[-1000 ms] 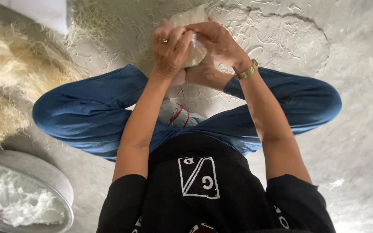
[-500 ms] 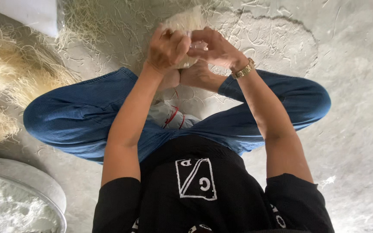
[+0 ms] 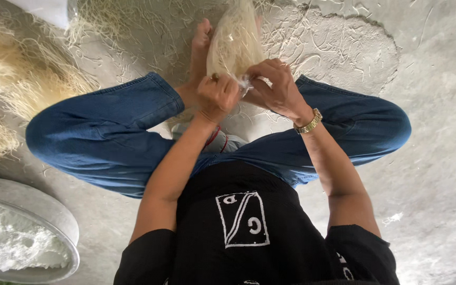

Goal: The person puts dried noodle-like food material into plastic bags by hand and ties them closed.

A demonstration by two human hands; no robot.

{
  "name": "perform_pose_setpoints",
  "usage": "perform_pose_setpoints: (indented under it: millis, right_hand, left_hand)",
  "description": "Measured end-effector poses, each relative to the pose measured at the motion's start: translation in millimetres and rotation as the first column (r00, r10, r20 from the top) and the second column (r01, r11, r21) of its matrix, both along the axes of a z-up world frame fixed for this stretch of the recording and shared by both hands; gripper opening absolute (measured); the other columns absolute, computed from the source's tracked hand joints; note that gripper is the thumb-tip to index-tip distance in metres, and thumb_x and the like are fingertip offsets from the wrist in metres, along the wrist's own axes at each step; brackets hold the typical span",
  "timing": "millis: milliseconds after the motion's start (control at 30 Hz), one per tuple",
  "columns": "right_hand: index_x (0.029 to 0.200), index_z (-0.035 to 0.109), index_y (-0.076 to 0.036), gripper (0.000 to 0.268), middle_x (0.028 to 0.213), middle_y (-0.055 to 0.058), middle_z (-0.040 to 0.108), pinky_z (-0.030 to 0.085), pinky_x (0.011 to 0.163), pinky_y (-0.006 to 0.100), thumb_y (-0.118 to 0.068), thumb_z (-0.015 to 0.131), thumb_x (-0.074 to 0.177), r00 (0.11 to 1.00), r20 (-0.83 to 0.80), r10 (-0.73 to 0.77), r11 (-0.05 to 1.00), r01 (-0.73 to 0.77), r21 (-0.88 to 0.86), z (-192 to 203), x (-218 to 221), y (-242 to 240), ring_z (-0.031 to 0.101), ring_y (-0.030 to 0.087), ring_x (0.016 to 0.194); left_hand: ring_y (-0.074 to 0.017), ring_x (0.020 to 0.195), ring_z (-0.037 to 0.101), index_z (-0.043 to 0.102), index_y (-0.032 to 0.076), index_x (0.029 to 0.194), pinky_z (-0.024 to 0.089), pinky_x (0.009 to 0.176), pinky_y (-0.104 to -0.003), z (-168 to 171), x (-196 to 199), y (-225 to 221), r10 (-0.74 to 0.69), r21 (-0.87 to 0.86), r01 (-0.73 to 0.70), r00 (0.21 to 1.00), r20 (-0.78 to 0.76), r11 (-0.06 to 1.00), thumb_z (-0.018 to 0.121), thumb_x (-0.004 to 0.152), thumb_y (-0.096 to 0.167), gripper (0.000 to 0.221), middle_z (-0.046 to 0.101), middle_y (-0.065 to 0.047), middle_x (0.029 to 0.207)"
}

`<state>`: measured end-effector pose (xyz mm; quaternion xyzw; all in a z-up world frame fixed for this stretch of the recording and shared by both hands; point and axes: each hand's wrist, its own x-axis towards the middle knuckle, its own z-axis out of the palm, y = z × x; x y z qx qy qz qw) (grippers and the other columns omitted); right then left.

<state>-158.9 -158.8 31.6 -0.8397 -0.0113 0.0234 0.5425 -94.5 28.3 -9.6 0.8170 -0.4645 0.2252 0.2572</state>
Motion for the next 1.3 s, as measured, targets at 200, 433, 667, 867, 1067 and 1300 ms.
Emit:
perform_pose_setpoints:
  millis: [200,433,667,867,1067,1300]
  right_hand:
    - [0.095,0.073,-0.01,0.015,0.082,0.014,0.069,0.052,0.07,0.047,0.001,0.063,0.097,0.991,0.09,-0.099,0.987,0.109,-0.116,-3,-9,-6,0.068,0.04,0.075]
    - [0.131,0.042,-0.009,0.036,0.107,0.017,0.059,0.054,0.086,0.038,0.012,0.053,0.103,0.926,0.33,-0.181,0.97,0.223,-0.093,-3,7,-17,0.059,0.031,0.098]
    - [0.125,0.055,-0.007,0.052,0.111,0.007,0.07,0.031,0.109,0.04,0.019,0.078,0.087,0.925,0.263,-0.274,0.892,0.346,-0.29,-15,16,-4,0.071,0.019,0.079]
    - [0.108,0.069,-0.011,0.015,0.106,0.004,0.071,0.053,0.091,0.031,-0.002,0.066,0.098,0.748,-0.029,-0.663,0.639,0.586,0.499,-27,36,-23,0.064,0.017,0.102]
    - [0.094,0.062,-0.016,0.009,0.122,0.001,0.051,0.032,0.106,0.042,-0.01,0.061,0.088,0.959,0.049,-0.279,0.953,0.27,0.139,43,50,-9,0.045,0.019,0.118]
    - [0.087,0.062,-0.002,0.036,0.104,0.012,0.058,0.046,0.084,0.028,0.027,0.048,0.073,0.906,0.092,-0.414,0.91,0.407,0.083,51,55,-38,0.055,0.026,0.109]
  left_hand:
    - [-0.0233,0.058,0.05,0.054,0.013,0.075,0.04,0.055,-0.036,0,-34,-9,0.028,0.043,-0.021,0.989,-0.148,0.999,0.058,0.089,0.017,0.014,0.044,-0.001,0.069]
    - [-0.0288,0.084,0.062,0.057,0.002,0.117,0.05,0.07,-0.04,-12,-40,2,0.01,-0.003,-0.014,0.833,-0.553,1.0,0.062,0.097,0.013,0.023,0.063,-0.011,0.102]
    - [-0.051,0.133,0.042,0.069,0.003,0.093,0.022,0.123,-0.057,59,52,-15,0.07,0.142,0.02,0.794,-0.603,0.99,0.084,0.091,0.015,0.019,0.07,-0.006,0.099]
    - [-0.0223,0.076,0.05,0.052,0.009,0.083,0.041,0.071,-0.036,32,65,21,0.136,-0.095,-0.294,0.674,-0.726,0.951,0.055,0.097,0.016,0.016,0.052,-0.006,0.085]
    - [-0.0287,0.13,0.051,0.03,0.024,0.152,0.045,0.105,-0.048,46,71,-4,0.171,0.224,-0.029,0.742,-0.648,0.974,0.094,0.081,0.048,0.099,0.037,-0.01,0.147]
    - [-0.0142,0.075,0.064,0.064,0.009,0.092,0.056,0.069,-0.026,75,100,0,-0.043,-0.226,-0.306,0.507,-0.861,0.925,0.057,0.089,-0.005,0.016,0.068,-0.004,0.087]
